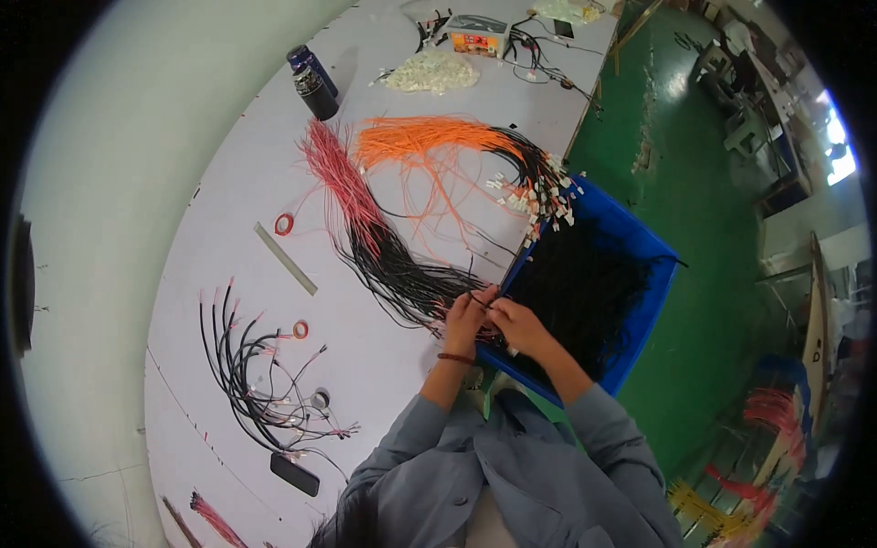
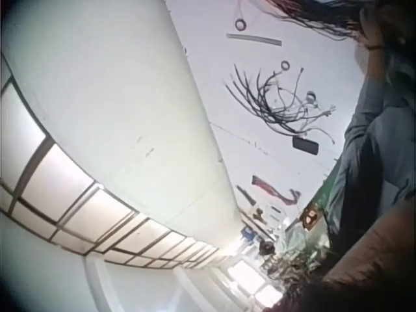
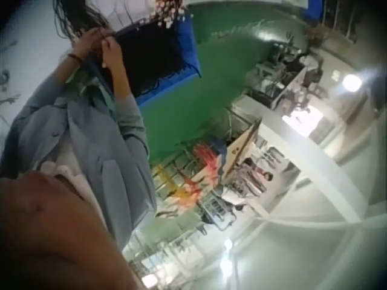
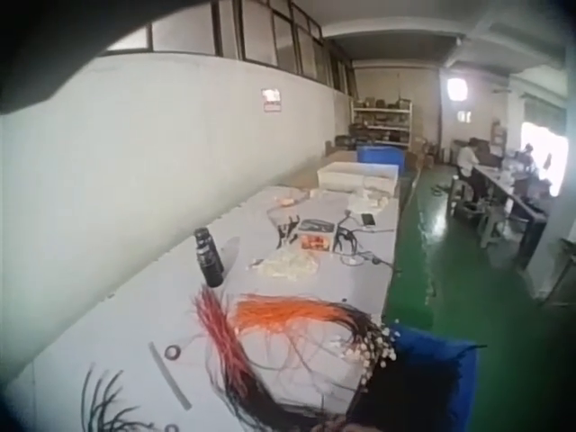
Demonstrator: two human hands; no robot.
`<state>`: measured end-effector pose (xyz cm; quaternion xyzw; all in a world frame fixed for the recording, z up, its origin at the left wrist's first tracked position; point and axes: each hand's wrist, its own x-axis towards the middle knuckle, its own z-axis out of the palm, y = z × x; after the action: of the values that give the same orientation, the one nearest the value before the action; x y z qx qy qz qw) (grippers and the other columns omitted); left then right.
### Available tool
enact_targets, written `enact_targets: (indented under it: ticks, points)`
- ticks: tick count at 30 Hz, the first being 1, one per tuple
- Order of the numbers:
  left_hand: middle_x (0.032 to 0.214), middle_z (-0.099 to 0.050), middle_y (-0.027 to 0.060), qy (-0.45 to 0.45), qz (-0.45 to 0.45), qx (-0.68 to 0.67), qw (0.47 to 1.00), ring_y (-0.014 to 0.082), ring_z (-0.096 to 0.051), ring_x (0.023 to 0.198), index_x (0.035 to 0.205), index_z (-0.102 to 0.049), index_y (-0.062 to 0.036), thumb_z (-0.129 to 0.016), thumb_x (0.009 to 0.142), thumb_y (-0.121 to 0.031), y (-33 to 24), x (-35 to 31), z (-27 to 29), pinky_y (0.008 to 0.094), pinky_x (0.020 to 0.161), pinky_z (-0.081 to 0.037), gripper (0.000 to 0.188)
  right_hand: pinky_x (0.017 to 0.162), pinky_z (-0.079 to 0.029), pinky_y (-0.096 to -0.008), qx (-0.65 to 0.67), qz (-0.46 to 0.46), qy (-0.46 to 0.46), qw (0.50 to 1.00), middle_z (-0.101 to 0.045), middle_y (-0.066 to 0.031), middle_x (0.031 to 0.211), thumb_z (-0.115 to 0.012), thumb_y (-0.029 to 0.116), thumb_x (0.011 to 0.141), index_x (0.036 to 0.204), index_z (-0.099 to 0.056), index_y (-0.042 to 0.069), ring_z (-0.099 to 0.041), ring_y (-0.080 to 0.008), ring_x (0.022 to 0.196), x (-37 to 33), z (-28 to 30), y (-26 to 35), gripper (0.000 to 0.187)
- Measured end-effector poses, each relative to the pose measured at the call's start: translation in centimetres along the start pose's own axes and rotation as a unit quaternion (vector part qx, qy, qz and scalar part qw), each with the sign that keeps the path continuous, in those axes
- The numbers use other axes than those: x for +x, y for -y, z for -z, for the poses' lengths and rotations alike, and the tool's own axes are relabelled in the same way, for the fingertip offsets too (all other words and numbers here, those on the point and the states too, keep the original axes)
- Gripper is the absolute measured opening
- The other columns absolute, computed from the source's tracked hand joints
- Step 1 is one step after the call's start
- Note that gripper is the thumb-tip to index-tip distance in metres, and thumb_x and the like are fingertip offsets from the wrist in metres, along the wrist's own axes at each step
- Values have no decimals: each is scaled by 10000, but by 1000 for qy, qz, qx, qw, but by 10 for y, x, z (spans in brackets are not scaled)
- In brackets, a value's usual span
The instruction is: Arranging and sorting wire bundles on a factory workbench.
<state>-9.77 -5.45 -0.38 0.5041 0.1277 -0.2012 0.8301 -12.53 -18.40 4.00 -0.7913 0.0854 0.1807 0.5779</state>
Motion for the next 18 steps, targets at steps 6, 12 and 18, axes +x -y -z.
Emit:
enact_targets:
  ticks: [6, 12, 18]
  points:
    - [1113, -599, 153, 129, 221, -351, 901, 242, -583, 984, 904, -530, -29, -451, 923, -121, -6, 26, -6, 337, 825, -491, 123, 492, -396, -261, 117, 21, -171, 978, -518, -23, 676, -466, 179, 932, 968, -528, 52, -465, -111, 515, -40, -13, 4, 145]
    - [757, -592, 53, 147, 204, -329, 910, 199, -575, 741, 802, -534, -41, -465, 920, -179, -40, 133, 46, 345, 723, -483, 194, 467, -336, -226, 204, 47, -75, 975, -426, 27, 628, -448, 148, 949, 988, -538, 24, -389, -75, 494, -57, -17, 23, 158]
    - [703, -579, 59, -40, 217, -146, 965, 217, -574, 676, 817, -516, -32, -393, 950, -154, -32, 91, 10, 330, 604, -485, 219, 511, -367, -233, 109, 127, -167, 972, -464, -9, 609, -465, 116, 933, 1088, -560, -11, -430, -86, 534, -47, -19, 28, 222]
